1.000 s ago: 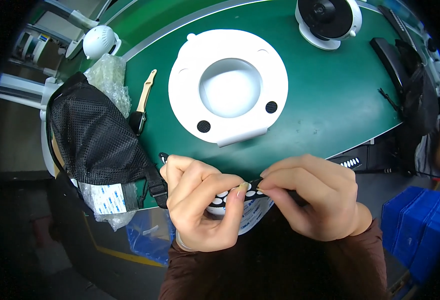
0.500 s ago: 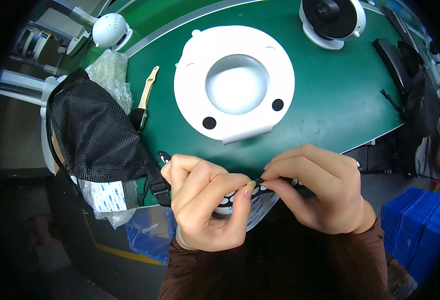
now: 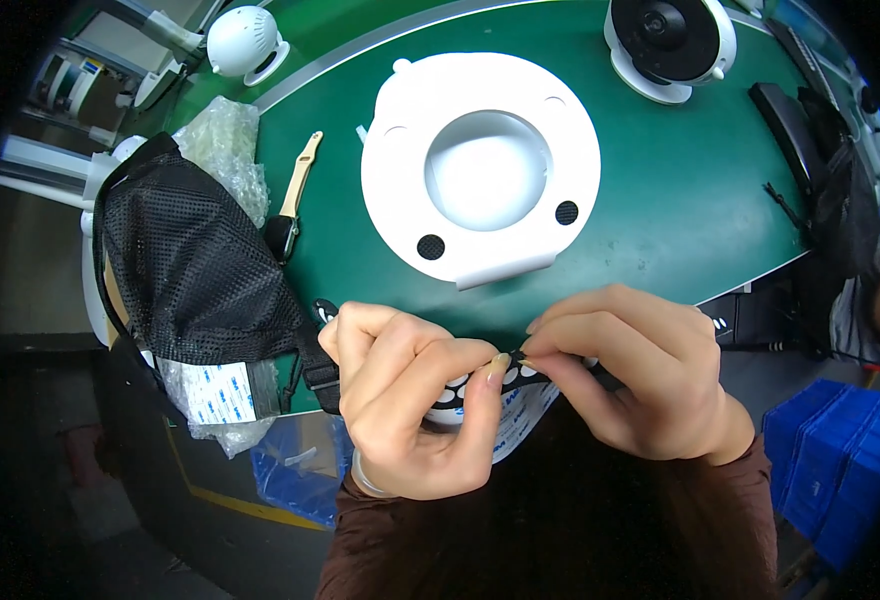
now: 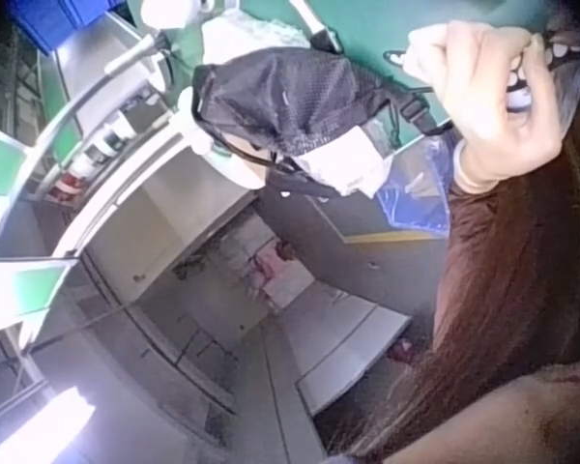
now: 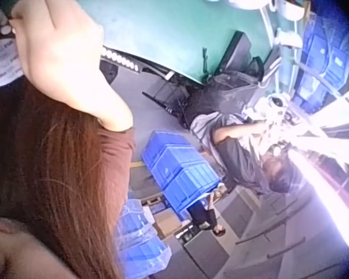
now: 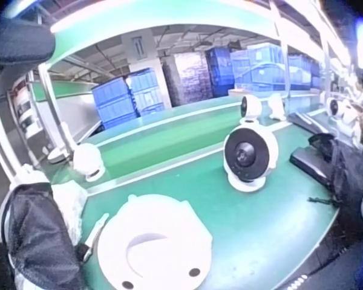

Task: Applying small circular adhesive pads to the base of white camera housings on an assembly line.

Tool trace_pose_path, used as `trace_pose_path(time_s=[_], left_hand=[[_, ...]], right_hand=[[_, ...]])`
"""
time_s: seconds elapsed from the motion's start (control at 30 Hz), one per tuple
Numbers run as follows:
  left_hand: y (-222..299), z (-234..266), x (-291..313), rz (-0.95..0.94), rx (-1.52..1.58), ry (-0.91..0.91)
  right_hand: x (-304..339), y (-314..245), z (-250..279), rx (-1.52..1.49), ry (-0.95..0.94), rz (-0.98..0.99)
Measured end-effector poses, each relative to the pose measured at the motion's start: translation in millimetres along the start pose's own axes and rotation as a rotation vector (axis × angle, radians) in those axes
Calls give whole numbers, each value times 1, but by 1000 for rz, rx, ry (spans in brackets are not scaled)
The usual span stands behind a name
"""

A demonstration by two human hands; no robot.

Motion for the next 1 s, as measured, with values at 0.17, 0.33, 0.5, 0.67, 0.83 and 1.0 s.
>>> trace_pose_path(time_s=[0.17,0.33,0.5,0.67,0.83,1.0], left_hand=[[-3,-1,-1,2,3,9],[-5,0,-3,-1,1,13],[-7,1,-2,39,-8,11],[-16,-3,-4,68,-2,55],[-15,-6,-8,40,1,11],[-16,-6,-9,15,1,8]], right_hand=[[-2,-1,-1,61,-23,40],[-2,5,-5,68,24,67],[-7,3,-2,80,-11,83],[-27,-1,33,297,282,-2],[-61,25,36,-89,158,-281],[-64,24,34,-91,147,-330]])
Point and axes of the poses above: each hand's wrist, its own x-axis away from the middle knuckle, its own z-axis out of the back of the hand, y = z × x, the point moved 2 cm from there along -x, towards the middle knuckle
